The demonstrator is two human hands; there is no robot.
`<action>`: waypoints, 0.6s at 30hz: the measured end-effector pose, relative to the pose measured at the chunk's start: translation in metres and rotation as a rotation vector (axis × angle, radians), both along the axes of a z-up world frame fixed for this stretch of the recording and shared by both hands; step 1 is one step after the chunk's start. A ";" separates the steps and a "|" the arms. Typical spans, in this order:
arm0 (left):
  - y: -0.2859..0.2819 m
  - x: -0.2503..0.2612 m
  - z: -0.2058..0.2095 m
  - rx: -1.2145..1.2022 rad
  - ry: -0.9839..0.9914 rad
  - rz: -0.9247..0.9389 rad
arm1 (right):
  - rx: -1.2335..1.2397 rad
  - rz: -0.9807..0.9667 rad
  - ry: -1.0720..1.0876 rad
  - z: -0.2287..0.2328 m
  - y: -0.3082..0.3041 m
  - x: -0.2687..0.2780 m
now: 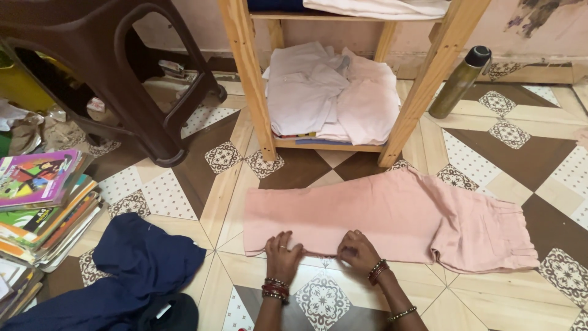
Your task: The person folds several garments on the floor, including a blue pair of pants, a pink pair of pants, and a dark blue pair of pants, then places them on a wooden shelf. The person also folds a black t-shirt.
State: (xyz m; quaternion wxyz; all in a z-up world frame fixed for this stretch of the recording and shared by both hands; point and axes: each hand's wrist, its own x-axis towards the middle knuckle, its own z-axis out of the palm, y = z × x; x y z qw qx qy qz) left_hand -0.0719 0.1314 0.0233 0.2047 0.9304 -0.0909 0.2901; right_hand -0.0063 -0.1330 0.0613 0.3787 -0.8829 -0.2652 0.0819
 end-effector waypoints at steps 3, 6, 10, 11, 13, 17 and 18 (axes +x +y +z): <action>0.003 -0.009 0.001 -0.003 0.138 0.019 | -0.100 0.060 -0.005 -0.006 -0.004 0.002; 0.016 0.001 0.001 -0.069 0.142 0.325 | -0.038 0.022 -0.057 -0.014 0.002 0.009; 0.026 0.026 -0.001 -0.105 0.201 0.836 | -0.140 -0.183 -0.246 -0.021 0.010 0.007; 0.030 0.032 -0.001 -0.100 0.207 0.956 | -0.229 -0.194 -0.311 -0.021 0.016 0.006; 0.035 0.038 -0.003 -0.123 0.413 0.979 | -0.412 -0.207 -0.438 -0.021 0.028 -0.003; 0.044 0.047 -0.012 -0.201 0.722 0.875 | -0.730 -0.160 -0.054 -0.007 0.042 -0.006; 0.049 0.052 -0.014 -0.374 0.693 0.824 | -0.721 -0.161 -0.064 -0.002 0.044 -0.006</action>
